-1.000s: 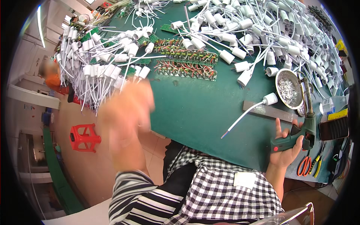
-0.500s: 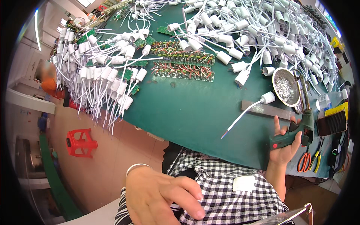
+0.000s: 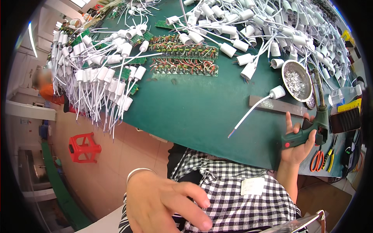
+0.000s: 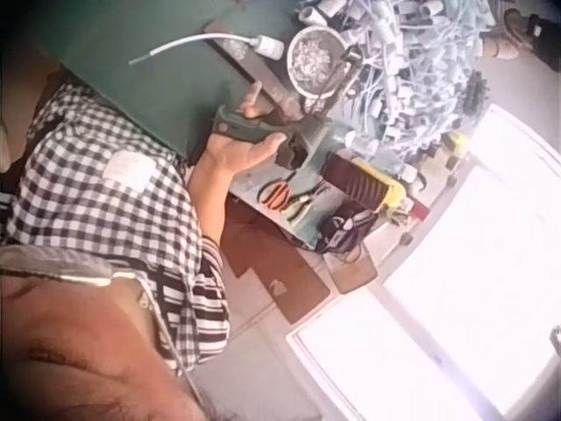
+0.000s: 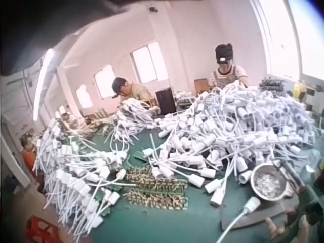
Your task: The person solders wires and light bulb sockets onto green circuit boards using a soldering iron and solder.
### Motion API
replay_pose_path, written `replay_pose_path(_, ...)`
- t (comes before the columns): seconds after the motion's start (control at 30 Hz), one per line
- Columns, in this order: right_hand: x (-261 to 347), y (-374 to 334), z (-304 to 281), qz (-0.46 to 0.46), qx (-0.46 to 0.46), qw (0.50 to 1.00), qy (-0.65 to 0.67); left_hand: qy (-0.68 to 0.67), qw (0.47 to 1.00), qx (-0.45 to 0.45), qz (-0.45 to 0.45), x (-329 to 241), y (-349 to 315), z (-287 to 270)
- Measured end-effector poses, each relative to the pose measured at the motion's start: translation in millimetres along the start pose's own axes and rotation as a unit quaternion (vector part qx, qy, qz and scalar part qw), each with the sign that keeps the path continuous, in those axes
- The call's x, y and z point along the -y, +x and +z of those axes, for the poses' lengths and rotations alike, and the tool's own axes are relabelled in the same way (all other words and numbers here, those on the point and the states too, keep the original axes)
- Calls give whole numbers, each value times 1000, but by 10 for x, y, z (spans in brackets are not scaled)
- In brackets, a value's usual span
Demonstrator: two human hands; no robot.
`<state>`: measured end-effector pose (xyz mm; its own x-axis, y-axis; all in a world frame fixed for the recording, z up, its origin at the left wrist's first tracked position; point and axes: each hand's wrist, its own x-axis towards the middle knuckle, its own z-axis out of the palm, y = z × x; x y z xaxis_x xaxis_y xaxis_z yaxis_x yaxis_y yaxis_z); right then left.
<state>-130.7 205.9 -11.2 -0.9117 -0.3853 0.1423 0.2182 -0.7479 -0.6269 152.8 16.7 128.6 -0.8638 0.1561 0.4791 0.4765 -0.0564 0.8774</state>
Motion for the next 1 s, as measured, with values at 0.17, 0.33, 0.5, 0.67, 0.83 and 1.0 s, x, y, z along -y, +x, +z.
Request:
replay_pose_path(0.17, -22, 10, 12, -5, -2, 1000, -2, 19, 976, 160, 145, 126, 342, -302)
replay_pose_path(0.33, 8, 12, -3, 6, -12, 1000, 6, 63, 962, 238, 116, 356, 717, -682)
replay_pose_path(0.5, -27, 24, 21, 20, 5, 1000, 17, 481, 812, -257, -209, 1160, 493, -1827)
replay_pose_path(0.67, -27, 48, -18, 12, -21, 1000, 1, 634, 710, -58, -302, 1469, 519, -2198)
replay_pose_path(0.83, -17, 44, -14, 27, -22, 999, 17, 635, 721, -9, -278, 1391, 487, -2298)
replay_pose_path(1.0, -14, 62, -21, 31, -22, 999, 26, 541, 765, -33, -348, 1338, 523, -2227)
